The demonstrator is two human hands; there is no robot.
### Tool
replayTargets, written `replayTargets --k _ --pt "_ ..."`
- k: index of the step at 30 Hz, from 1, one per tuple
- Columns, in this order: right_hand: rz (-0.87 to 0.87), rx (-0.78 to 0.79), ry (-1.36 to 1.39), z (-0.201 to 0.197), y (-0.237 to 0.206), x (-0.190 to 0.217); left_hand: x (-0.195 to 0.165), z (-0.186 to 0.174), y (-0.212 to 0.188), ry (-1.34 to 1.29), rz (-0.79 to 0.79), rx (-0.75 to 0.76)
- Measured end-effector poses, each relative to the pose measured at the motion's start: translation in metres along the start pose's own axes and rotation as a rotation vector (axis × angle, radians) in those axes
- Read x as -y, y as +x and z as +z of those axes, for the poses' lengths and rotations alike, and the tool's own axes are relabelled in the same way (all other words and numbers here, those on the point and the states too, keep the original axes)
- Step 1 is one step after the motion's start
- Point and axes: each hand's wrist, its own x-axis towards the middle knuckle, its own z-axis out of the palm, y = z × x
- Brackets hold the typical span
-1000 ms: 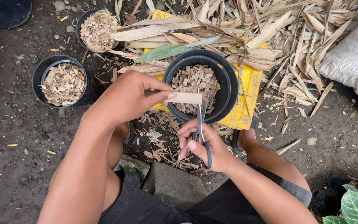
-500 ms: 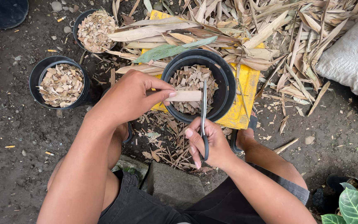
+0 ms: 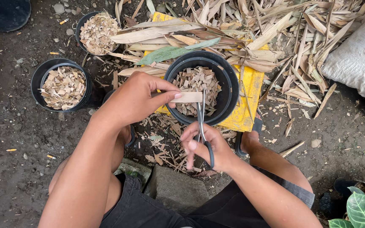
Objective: The person sits on a low stool and cuts dried palm leaves into small pieces with scissors, holding each leaf over a black pot so the cut pieces fall in. They occasionally reach for a new leaf from the pile beside them and continue cutting pieces into the pot.
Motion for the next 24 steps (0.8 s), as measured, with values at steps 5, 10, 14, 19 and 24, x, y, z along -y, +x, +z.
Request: replayTargets --k 5,10,14,19,24 --pt "0.159 -0.15 0.02 0.0053 -0.0021 -0.0043 -0.0005 0.0027 0.001 -0.029 0.002 -0.011" --pt "-0.021 0.041 0.079 0.0001 -0.0013 -0.0027 -0.0017 0.002 0.0001 -0.114 -0.013 -0.047" --pt "-0.025 -0.006 -0.011 0.002 -0.0003 -0.0051 -0.0022 0.004 0.0004 -0.116 -0.002 -0.016" --pt "0.246 -0.181 -0.007 0.0058 -0.0024 -0.0063 -0.0012 0.0036 0.0015 -0.054 0.005 0.016" --pt "0.073 -0.005 0.068 0.0049 -0.0012 -0.0036 0.0009 0.0053 0.0014 -0.083 -0.04 0.016"
